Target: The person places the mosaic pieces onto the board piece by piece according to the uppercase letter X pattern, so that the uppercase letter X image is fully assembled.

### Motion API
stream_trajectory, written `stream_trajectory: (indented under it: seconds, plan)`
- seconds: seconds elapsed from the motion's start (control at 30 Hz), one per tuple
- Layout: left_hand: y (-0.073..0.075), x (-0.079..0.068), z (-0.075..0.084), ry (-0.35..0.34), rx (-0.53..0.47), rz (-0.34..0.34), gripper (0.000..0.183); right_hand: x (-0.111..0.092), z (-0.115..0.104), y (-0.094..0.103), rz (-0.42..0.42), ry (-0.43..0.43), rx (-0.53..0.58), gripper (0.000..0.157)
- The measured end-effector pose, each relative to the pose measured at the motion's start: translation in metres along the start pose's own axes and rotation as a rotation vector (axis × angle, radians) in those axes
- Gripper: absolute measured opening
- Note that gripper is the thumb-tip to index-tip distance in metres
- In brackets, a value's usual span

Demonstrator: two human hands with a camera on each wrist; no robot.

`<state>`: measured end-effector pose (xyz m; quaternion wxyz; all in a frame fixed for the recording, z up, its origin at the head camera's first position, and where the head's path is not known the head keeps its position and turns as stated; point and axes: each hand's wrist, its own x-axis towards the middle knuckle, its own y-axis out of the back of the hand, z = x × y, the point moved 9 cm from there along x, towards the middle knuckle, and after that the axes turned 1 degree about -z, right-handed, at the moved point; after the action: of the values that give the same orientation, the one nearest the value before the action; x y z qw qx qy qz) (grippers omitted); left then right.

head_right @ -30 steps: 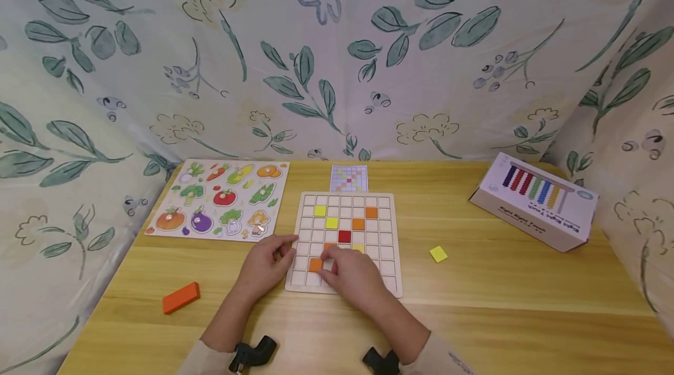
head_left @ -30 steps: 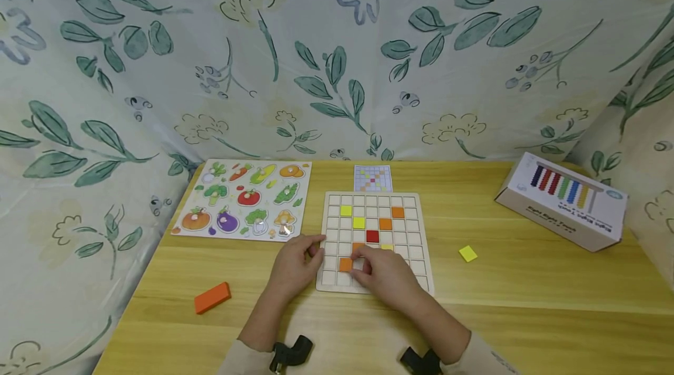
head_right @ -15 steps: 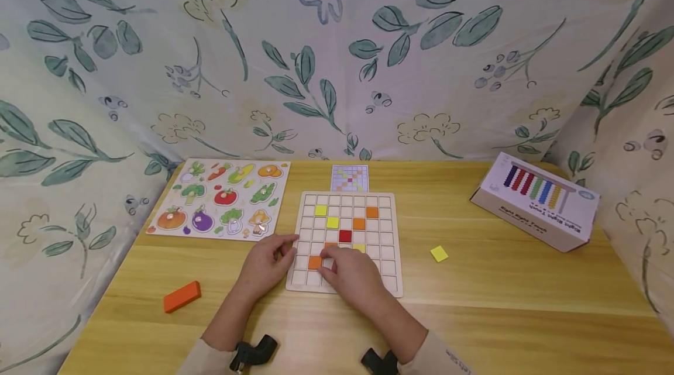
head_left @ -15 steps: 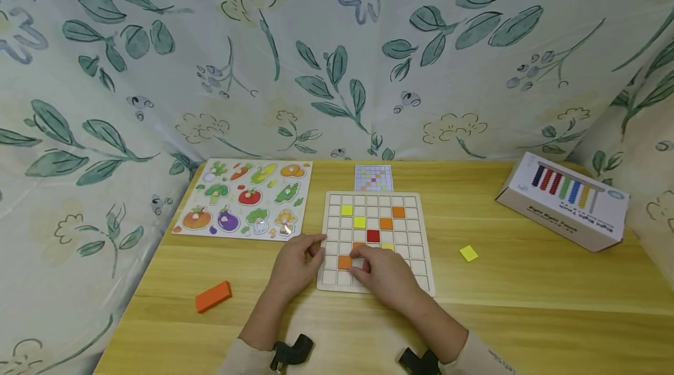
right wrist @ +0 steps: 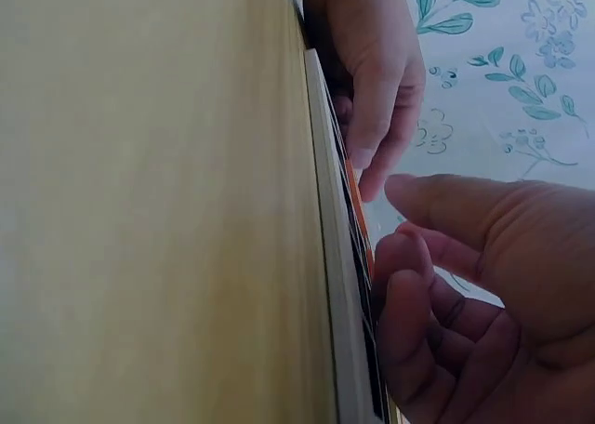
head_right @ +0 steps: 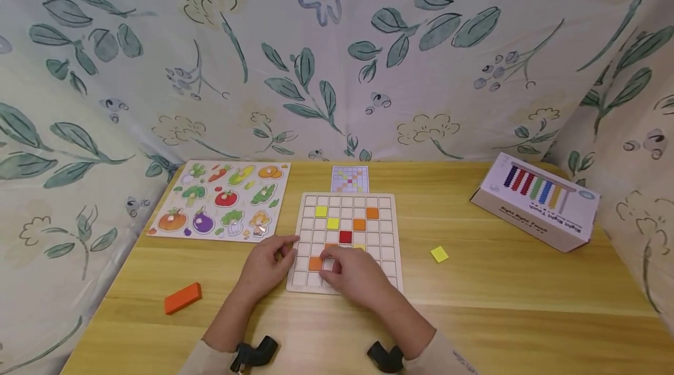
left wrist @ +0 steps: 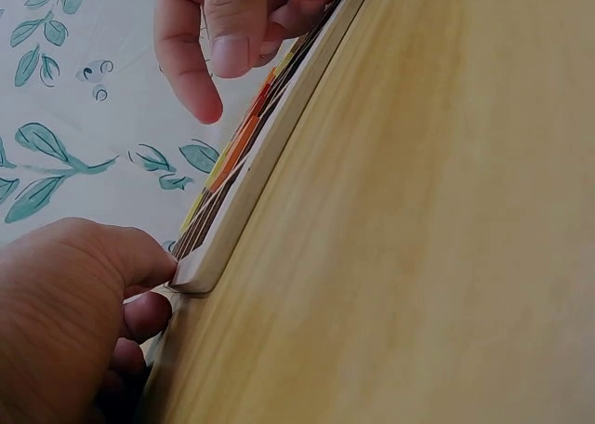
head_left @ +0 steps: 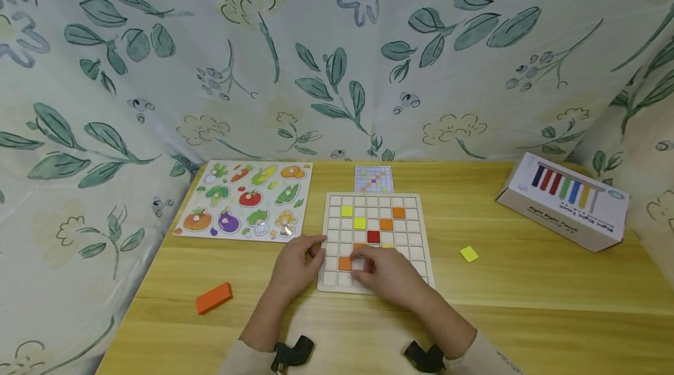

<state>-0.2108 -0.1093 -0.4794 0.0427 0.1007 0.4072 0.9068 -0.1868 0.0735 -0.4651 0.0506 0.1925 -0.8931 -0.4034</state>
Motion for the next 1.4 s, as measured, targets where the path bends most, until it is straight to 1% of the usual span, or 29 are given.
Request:
stream_trajectory:
  seconds: [0.1,0.23,0.43,0.6,0.87,0.97,1.13,1.23,1.4]
  plan:
    - [0.0,-0.001,0.0,0.001,-0.001,0.0,0.025,0.0,0.007,0.006,-0.014,-0.008,0.033,0.025]
    - [0.001,-0.001,0.0,0.001,0.001,0.006,0.026,0.0,0.022,0.02,-0.029,-0.052,0.059,0.026]
    - [0.0,-0.001,-0.001,0.011,0.007,-0.002,0.026,-0.003,0.051,0.05,-0.027,-0.13,0.09,0.025]
    - [0.0,-0.001,0.001,-0.007,0.003,0.008,0.025,-0.008,0.073,0.075,-0.016,-0.191,0.11,0.026]
    - [-0.001,-0.001,-0.001,0.007,0.008,0.004,0.025,-0.021,0.099,0.103,0.004,-0.267,0.095,0.03]
    - [-0.001,-0.001,-0.001,-0.003,0.012,0.009,0.025,-0.026,0.109,0.113,0.018,-0.285,0.1,0.031]
    - [-0.001,-0.001,-0.001,-0.006,0.013,0.01,0.025,-0.036,0.131,0.127,0.027,-0.324,0.094,0.035]
    - [-0.001,-0.001,-0.002,0.003,0.013,0.007,0.025,-0.043,0.144,0.134,0.01,-0.346,0.071,0.036]
    - [-0.001,-0.001,-0.001,0.001,0.016,0.008,0.025,-0.055,0.162,0.137,-0.081,-0.352,0.069,0.037]
